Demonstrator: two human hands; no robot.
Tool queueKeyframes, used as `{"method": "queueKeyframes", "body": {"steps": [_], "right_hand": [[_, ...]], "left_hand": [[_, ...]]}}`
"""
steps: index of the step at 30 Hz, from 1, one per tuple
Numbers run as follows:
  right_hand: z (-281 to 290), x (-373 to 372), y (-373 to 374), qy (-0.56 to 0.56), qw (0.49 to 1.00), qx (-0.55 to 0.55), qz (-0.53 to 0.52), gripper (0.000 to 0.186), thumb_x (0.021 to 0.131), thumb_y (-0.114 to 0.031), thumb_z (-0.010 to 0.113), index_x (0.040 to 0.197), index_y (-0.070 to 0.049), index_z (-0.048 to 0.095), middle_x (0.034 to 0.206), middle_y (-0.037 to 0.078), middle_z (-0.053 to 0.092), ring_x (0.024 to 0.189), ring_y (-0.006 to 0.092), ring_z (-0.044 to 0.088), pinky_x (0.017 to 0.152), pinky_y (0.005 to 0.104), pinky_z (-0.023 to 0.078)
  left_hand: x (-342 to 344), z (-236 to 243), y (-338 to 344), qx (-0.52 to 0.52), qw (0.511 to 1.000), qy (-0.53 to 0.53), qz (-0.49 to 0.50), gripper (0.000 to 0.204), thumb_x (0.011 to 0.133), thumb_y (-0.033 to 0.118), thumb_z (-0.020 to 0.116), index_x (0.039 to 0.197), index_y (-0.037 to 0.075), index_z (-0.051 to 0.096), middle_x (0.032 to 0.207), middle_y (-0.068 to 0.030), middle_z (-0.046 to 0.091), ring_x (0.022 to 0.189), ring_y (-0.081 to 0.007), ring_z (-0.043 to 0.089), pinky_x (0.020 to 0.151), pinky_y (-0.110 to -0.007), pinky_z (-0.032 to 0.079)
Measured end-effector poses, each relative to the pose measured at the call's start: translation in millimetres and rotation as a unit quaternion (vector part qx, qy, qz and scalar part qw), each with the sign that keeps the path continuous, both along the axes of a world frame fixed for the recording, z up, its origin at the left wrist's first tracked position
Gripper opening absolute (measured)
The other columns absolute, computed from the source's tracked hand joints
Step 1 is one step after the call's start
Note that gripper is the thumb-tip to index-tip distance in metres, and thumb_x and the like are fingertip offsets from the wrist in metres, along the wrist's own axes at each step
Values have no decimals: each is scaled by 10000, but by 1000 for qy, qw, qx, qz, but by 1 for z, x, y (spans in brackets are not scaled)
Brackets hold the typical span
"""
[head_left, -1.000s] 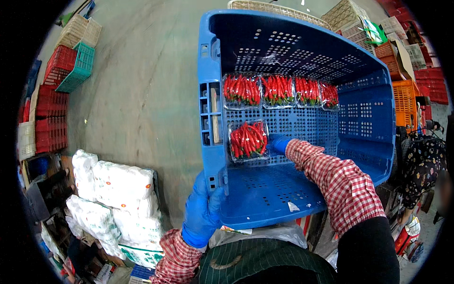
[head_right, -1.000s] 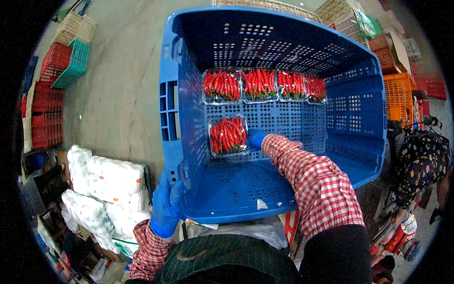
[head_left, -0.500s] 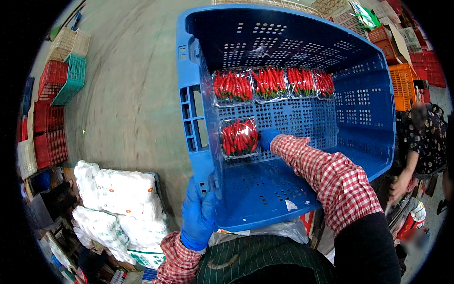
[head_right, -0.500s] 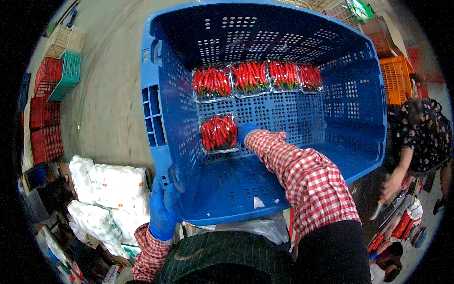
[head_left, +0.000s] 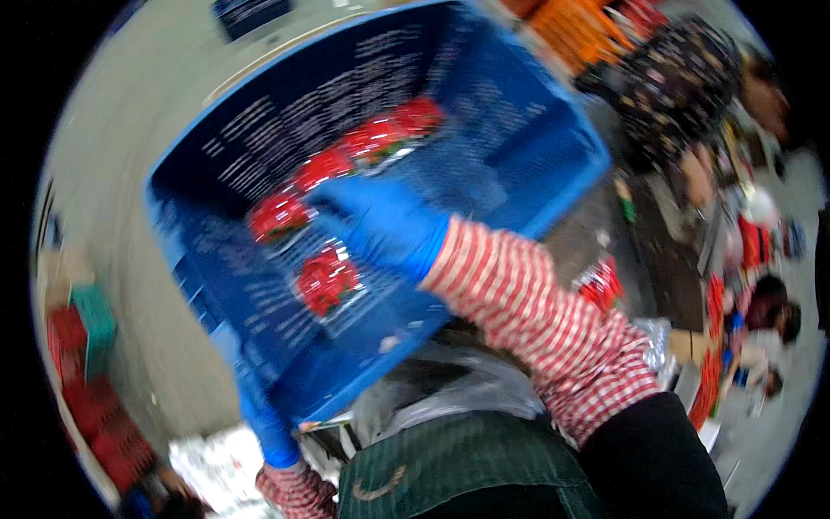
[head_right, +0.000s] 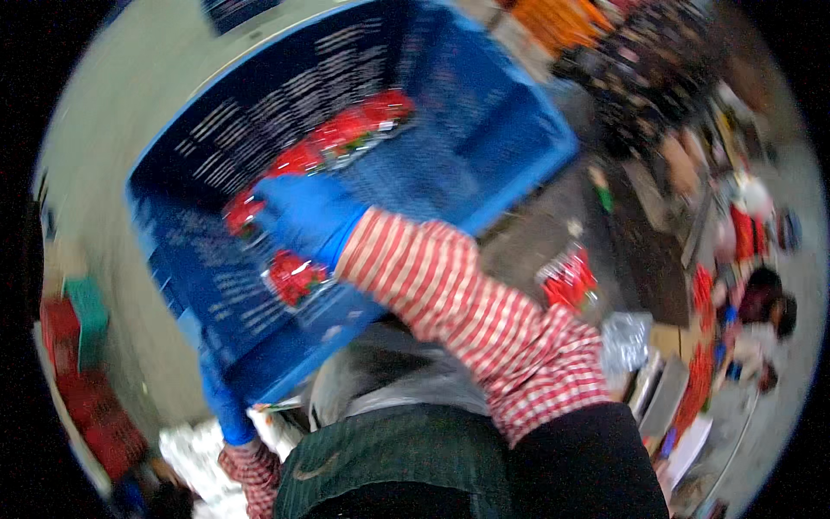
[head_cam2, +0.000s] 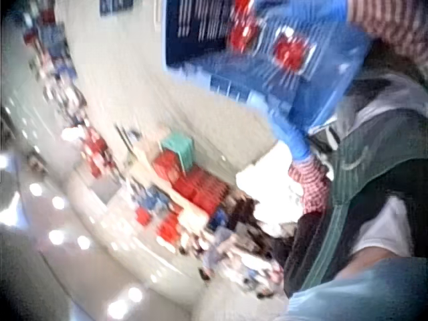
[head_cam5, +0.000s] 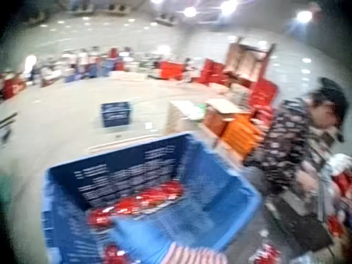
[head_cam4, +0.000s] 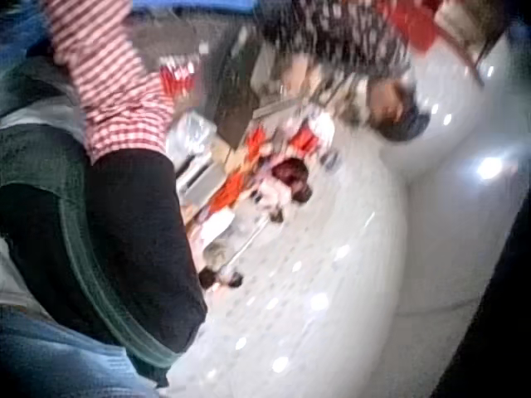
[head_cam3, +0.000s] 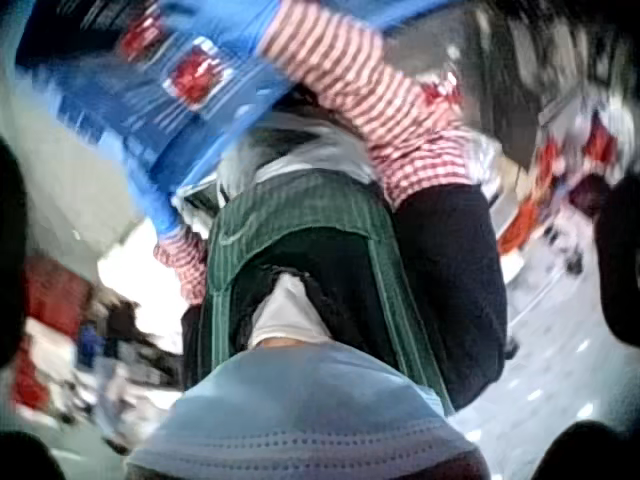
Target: The person selects red chili peppers from a large pile on a table, places them on a digital scale, and arranges them into clear plastic trays. The person then wraps the trays in plastic film and places them into a blue crate. The process is repeated multiple times in a commercial packing environment.
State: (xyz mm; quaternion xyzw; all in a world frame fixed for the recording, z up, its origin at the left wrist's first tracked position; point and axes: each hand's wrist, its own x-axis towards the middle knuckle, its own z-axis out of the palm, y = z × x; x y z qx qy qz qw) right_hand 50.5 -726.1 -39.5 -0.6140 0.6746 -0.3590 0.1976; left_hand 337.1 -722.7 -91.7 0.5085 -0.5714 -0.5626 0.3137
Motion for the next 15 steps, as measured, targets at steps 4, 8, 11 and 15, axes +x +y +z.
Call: {"method": "queueKeyframes", "body": {"steps": [4,8,11,15], "right_hand": [[41,-1,107,-98,989,-54,-94,207,800,-174,511,973,-64,537,843,145,573,759,293,570,657,341,461],[25,-15,222,-155,966,9,-207,237,806,-212,512,998,-77,545,908,142,575,810,281,573,706,345,463],[7,-46,307,-113,910,17,-398,209,822,-195,515,975,-62,565,881,117,593,792,206,582,719,294,452],[-25,-114,421,-96,813,-11,-574,210,814,-136,508,1001,-60,565,934,103,596,846,180,571,741,284,440]], "left_hand": [[13,17,-18,-170,963,-206,-39,517,885,281,397,1303,26,233,1297,-131,321,1121,-200,374,931,-328,301],[-33,92,8,-306,943,-128,-32,449,880,247,409,1241,-6,327,1273,-139,346,1110,-216,399,922,-326,317],[-81,123,47,-279,957,-67,-51,414,883,221,395,1215,-23,364,1241,-137,385,1082,-210,419,915,-335,324],[-148,119,97,-175,953,-50,-242,321,864,121,384,1145,-11,466,1102,-117,505,978,-184,479,852,-305,375]]}}
